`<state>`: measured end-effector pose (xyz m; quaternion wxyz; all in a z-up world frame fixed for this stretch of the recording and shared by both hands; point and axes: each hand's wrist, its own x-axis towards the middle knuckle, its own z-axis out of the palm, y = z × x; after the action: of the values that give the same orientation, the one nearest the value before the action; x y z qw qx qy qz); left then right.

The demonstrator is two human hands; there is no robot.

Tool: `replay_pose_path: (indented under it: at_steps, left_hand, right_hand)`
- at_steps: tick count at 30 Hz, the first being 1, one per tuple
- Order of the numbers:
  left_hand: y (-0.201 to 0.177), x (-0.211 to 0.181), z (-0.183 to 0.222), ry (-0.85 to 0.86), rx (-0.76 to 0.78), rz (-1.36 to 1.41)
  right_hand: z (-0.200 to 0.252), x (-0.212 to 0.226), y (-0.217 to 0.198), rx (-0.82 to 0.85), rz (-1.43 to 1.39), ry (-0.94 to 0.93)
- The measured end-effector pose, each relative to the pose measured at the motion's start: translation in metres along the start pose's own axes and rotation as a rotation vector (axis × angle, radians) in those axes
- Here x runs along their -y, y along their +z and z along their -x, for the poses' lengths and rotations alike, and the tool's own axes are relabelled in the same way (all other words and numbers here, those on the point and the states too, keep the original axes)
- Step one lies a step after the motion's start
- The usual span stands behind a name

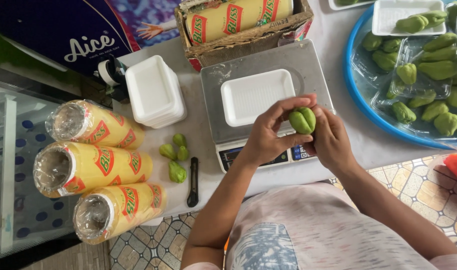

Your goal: The person is weighing small green vegetables (chayotes) on a digital scale, transferring them from a large basin to individual trays.

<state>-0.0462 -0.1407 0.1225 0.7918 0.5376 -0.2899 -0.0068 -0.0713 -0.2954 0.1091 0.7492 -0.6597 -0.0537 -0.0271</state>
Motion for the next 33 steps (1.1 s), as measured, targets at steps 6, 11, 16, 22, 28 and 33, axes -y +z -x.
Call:
replay_pose_path:
  at_steps: [6,11,16,22,28,33]
  left_hand:
    - [-0.038,0.038,-0.011,-0.03,-0.277,0.008]
    - [-0.072,0.072,-0.028,-0.288,-0.386,-0.49]
    - [-0.078,0.129,-0.04,-0.383,-0.371,-0.851]
    - [-0.078,0.172,-0.05,-0.526,-0.307,-1.141]
    - [-0.08,0.179,-0.046,-0.542,-0.337,-1.166]
    - [-0.077,0.17,-0.045,-0.424,-0.419,-1.164]
  right_hand:
    - [0.008,-0.016,-0.007,0.064,0.074,0.148]
    - [0.021,-0.03,-0.016,0.078,0.153,0.211]
    - [0.03,-0.037,-0.035,0.052,0.15,0.23]
    - [0.035,-0.035,-0.069,0.02,0.146,0.242]
    - [0.027,-0.027,-0.115,0.0,0.183,0.26]
    - [0.017,-0.029,-0.159,0.001,0.229,0.241]
